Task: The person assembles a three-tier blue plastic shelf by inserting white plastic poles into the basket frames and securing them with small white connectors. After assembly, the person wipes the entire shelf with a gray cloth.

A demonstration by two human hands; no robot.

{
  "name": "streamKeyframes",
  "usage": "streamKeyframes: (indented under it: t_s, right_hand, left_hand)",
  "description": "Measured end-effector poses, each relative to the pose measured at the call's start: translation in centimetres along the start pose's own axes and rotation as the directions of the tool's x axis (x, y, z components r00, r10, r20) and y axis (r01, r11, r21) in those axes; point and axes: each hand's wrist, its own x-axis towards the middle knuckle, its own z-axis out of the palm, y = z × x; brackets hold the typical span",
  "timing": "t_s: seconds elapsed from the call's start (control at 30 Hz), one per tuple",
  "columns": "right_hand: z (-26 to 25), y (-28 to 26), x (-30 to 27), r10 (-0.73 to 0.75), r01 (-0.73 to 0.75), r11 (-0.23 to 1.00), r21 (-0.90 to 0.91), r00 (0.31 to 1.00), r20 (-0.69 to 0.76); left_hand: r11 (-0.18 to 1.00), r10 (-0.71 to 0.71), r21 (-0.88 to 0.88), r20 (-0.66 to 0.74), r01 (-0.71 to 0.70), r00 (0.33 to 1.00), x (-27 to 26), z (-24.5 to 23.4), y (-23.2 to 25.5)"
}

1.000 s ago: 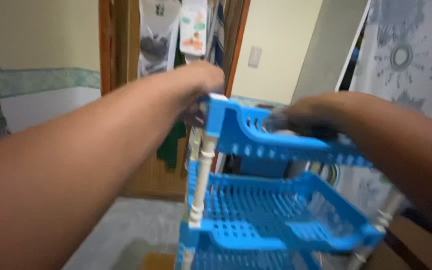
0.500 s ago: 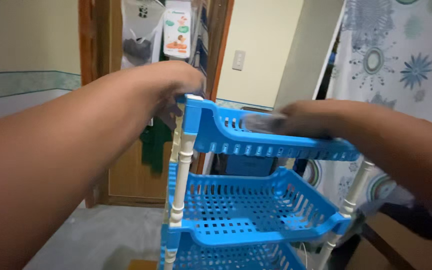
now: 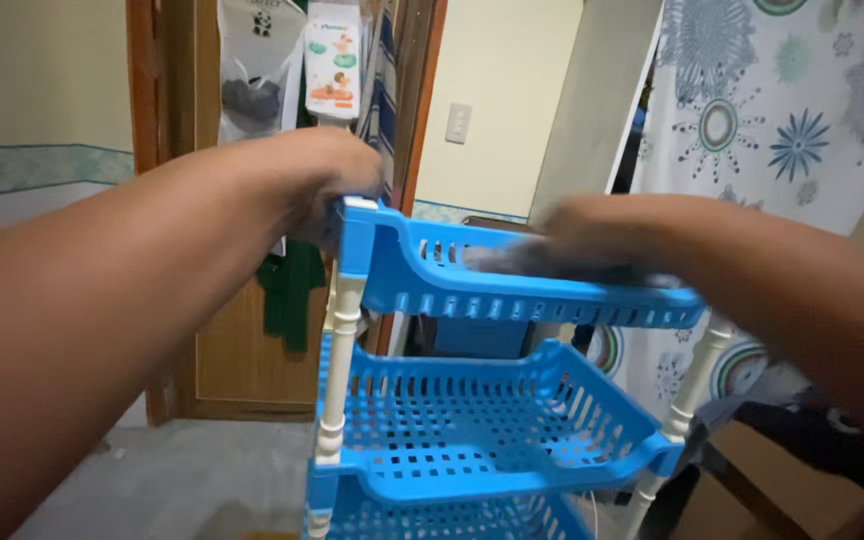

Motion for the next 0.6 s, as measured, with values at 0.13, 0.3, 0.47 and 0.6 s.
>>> streamKeyframes:
  t_s: [0.13,0.3,0.47,0.6]
  right_hand:
    - [0.8,3.3,3.1,0.092,-0.116,0.856,-0.504,0.993,-0.073]
    - [1.6,0.6,3.5,-0.036,0.041,0.995,0.086,0.998,-0.054]
    - [1.9,-1.0,2.6,-0.253,0.249,0.951,0.185,0.967,-0.001]
    - [1.1,5.0,5.3,-0.157,0.111,0.938,-0.329,0.98,-0.119]
  left_hand:
    - [1.0,-0.016,-0.016,0.015,0.017,1.0,0.0,0.4,-0.5]
    - [1.0,-0.015,-0.026,0.025,0.016,1.0,0.6,1.7,-0.5]
    - [0.999,-0.028,-0.027,0.05,0.03,0.998,0.1,2.4,-1.0]
    - [0.998,-0.019,-0.051,0.056,0.022,0.998,-0.7,2.3,-0.5]
